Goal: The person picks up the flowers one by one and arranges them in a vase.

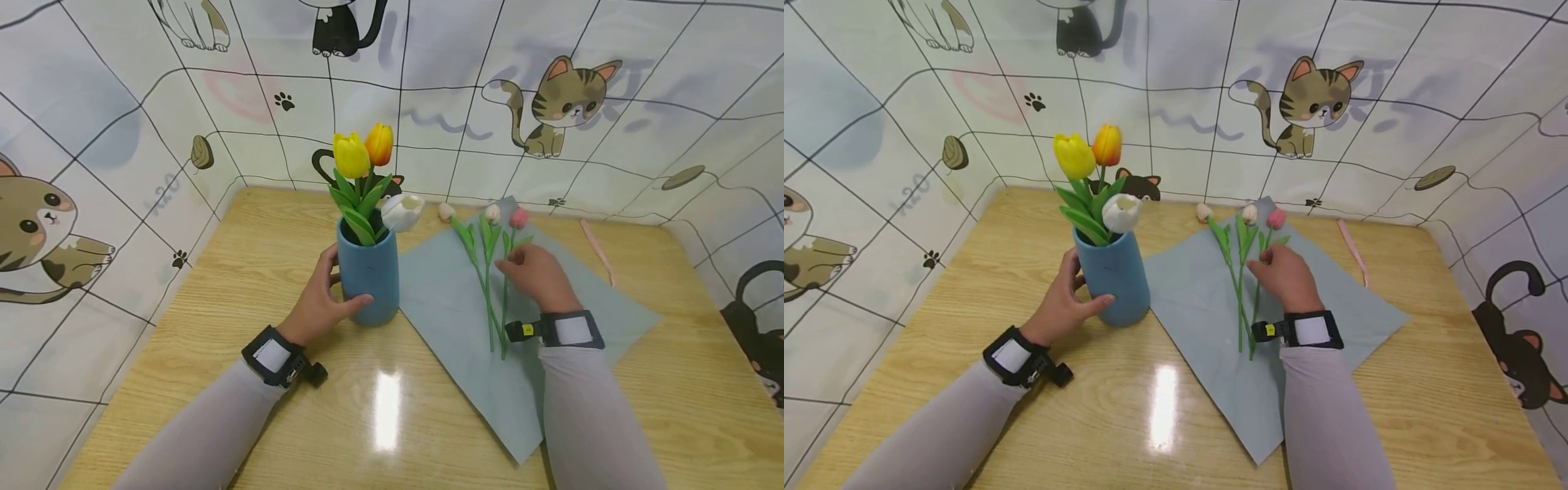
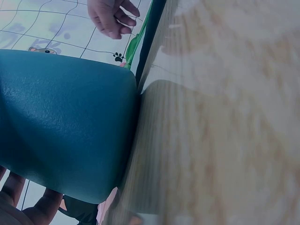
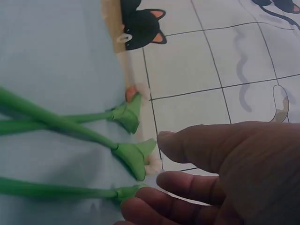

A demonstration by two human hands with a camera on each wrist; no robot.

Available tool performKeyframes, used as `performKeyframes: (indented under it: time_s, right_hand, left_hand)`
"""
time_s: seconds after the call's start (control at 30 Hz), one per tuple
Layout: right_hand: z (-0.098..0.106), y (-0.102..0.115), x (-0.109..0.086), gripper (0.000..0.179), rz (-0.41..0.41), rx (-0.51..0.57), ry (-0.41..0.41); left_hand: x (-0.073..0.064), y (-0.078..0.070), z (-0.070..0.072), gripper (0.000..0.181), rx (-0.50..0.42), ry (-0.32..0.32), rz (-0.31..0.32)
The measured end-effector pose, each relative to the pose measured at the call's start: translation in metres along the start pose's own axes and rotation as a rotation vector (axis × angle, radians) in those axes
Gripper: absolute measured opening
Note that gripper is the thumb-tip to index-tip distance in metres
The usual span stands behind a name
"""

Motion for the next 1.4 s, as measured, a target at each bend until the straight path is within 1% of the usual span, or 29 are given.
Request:
performKeyframes:
  time_s: [0.17,0.23,0.33,0.47,0.67,0.87,1.03,1.23,1.4]
  right_hand:
    - [-0.003,-0.005,0.0,0.045,0.023,-0.087,-0.005]
    - [-0.004,-0.006,-0.001,0.041,0.016,-0.113,-0.008]
    - [-0.006,-0.009,-0.001,0.04,-0.011,-0.144,0.003]
    - [-0.008,-0.01,-0.002,0.04,-0.04,-0.156,0.032]
    - [-0.009,-0.011,-0.002,0.038,-0.037,-0.161,0.06]
    - [-0.01,-0.016,0.0,0.038,-0.041,-0.141,0.042]
    - [-0.009,-0.024,0.003,0.034,-0.028,-0.097,0.029]
    - [-0.004,-0.034,0.006,0.024,-0.047,-0.022,0.08]
    - [-0.001,-0.04,0.009,0.031,-0.067,0.012,0.114]
  left_hand:
    - [0.001,0.002,0.0,0.098,-0.001,-0.002,-0.008]
    - [0.001,0.002,-0.001,0.098,0.001,-0.003,-0.011]
    - [0.001,0.002,-0.001,0.098,0.004,-0.003,-0.012]
    - [0.001,0.001,-0.001,0.098,0.0,-0.004,-0.015]
    - [0.0,0.001,-0.001,0.097,-0.004,-0.005,-0.023]
    - [0.0,0.002,-0.001,0.097,-0.007,-0.004,-0.02]
    - [0.0,0.002,-0.001,0.097,-0.012,-0.002,-0.017]
    - [-0.001,0.002,-0.001,0.097,-0.016,-0.002,-0.02]
    - [-0.001,0.003,-0.001,0.097,-0.021,-0.002,-0.019]
Point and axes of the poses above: each hand's wrist, its own x-axis towards the middle knuckle, its own z-axis out of the back of the hand, y = z × x, the point moved 2 cm from there along x, towards the middle knuckle, and after that the axes turned 15 degrees about -y, right-handed, at the moved point
